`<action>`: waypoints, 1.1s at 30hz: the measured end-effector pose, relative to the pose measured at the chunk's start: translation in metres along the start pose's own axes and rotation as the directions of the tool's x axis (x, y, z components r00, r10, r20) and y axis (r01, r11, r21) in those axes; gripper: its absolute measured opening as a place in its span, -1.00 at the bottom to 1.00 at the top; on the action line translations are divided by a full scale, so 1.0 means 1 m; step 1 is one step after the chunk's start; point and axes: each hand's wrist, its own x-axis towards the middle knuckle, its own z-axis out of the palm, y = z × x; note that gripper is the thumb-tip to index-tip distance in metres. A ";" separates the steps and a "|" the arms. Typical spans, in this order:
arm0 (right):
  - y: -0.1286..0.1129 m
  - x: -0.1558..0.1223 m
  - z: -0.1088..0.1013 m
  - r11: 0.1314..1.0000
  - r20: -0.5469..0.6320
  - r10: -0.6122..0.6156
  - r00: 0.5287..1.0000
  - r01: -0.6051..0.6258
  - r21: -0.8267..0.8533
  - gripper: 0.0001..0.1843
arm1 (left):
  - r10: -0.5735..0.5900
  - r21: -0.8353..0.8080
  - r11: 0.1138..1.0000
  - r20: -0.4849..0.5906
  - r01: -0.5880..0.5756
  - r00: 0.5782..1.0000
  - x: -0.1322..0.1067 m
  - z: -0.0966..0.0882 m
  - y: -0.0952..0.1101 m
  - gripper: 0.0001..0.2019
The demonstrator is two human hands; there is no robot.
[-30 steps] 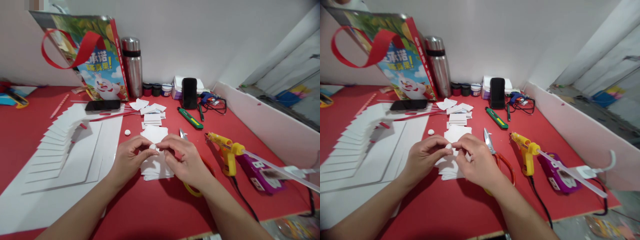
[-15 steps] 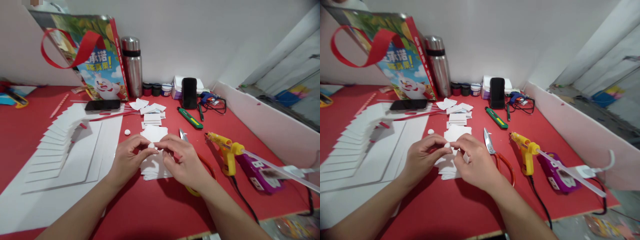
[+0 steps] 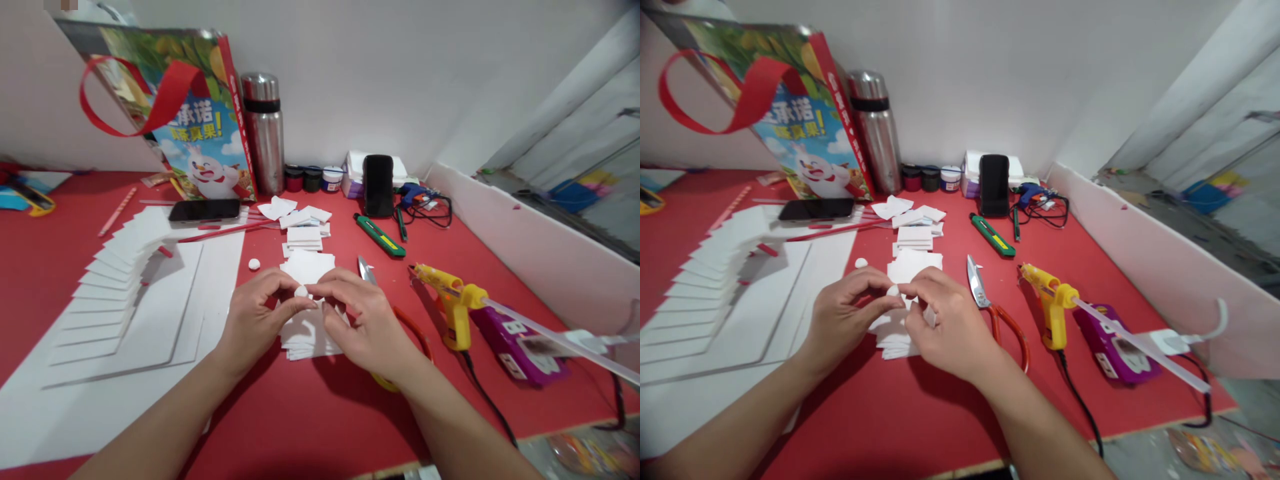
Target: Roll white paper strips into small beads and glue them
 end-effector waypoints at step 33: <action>0.005 -0.004 0.004 0.993 0.018 -0.101 0.995 0.102 -0.055 -0.47 | -0.010 0.046 0.999 -0.081 0.014 0.997 0.001 -0.001 0.000 -0.90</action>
